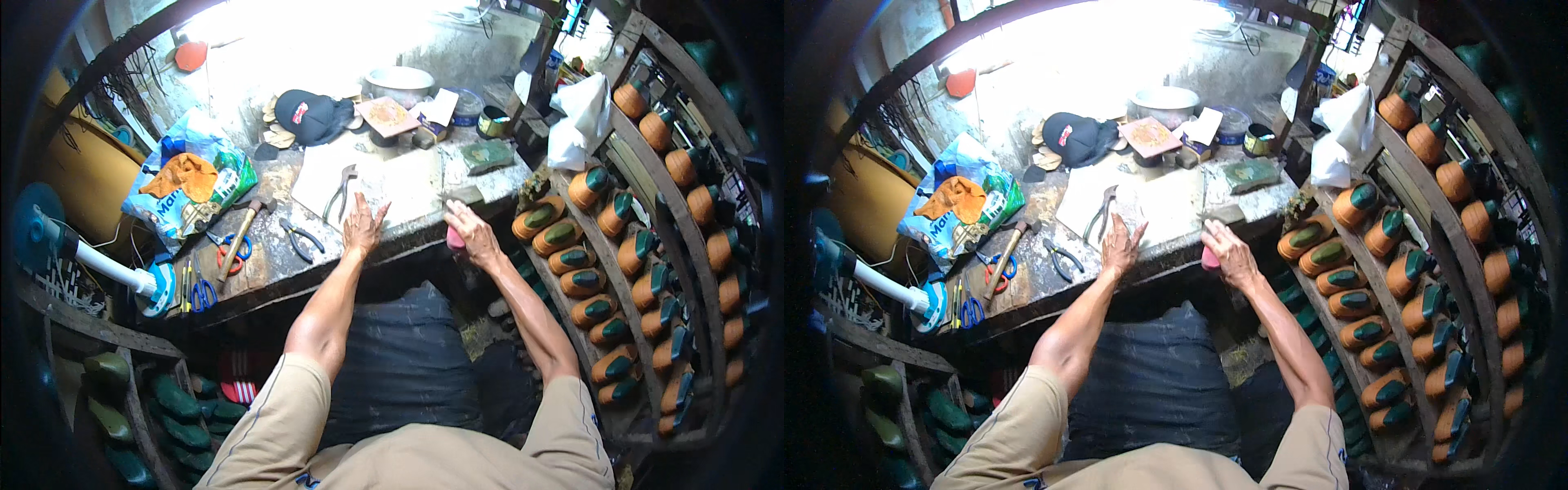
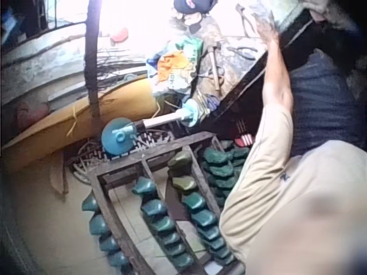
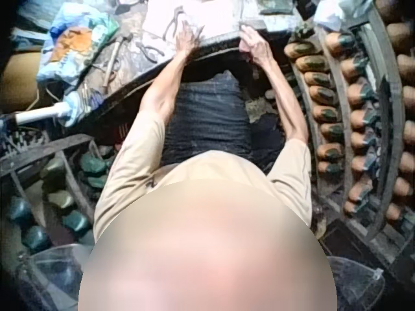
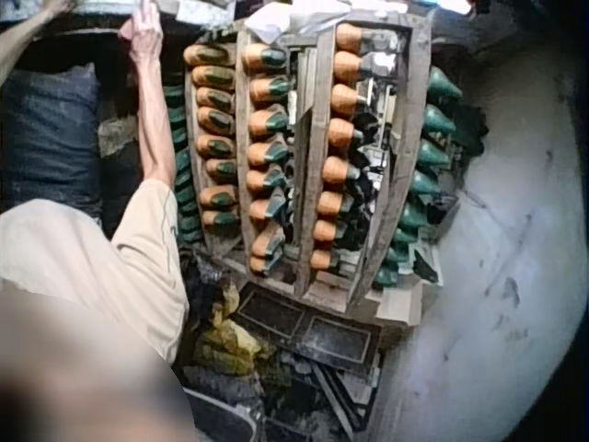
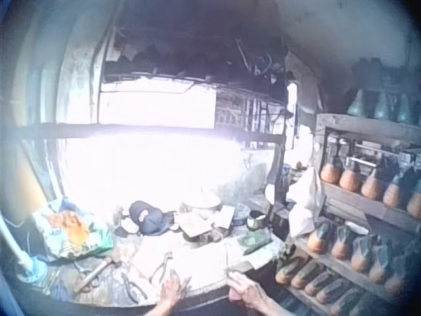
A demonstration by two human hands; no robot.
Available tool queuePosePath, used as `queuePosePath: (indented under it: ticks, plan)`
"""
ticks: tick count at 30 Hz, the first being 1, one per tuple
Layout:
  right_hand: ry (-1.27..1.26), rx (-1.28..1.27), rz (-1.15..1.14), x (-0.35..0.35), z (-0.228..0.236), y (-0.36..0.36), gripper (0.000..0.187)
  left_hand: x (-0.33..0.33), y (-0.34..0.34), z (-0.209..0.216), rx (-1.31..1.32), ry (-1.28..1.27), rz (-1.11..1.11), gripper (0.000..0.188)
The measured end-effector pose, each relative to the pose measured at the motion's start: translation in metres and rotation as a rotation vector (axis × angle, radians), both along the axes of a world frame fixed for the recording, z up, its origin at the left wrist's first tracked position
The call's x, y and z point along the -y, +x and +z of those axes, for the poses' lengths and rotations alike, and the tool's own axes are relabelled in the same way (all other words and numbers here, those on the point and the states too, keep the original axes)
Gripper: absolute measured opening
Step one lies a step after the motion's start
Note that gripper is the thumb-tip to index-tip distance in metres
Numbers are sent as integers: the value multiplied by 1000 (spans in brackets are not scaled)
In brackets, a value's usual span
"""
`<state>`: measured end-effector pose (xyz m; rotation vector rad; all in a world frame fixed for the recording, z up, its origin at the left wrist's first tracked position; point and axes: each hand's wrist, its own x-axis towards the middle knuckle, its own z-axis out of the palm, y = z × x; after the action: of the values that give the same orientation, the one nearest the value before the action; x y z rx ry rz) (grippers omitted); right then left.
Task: The person sits at a cluttered workbench in a shoe repair shop, opens a water bottle, and uses a pink sanding block to smooth the sole of a yellow slipper. They handle pliers and a small plastic bag, then repeatedly sand the slipper sole while seated.
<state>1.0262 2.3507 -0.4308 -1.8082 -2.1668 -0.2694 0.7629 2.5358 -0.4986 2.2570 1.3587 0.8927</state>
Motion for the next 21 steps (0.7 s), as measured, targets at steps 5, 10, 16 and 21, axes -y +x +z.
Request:
queuePosePath:
  ticks: [5,10,16,21]
  plan:
    - [34,-23,-65,0,5,-3,46,2,-2,12,24,-17,-34,110]
    - [34,-96,-241,-4,11,-5,52,9,-2,24,42,-102,-14,101]
    - [76,-193,-301,-9,9,-7,52,7,-2,27,58,-178,-54,105]
    - [37,-73,-128,-8,4,-6,61,11,-4,26,68,-203,-32,107]
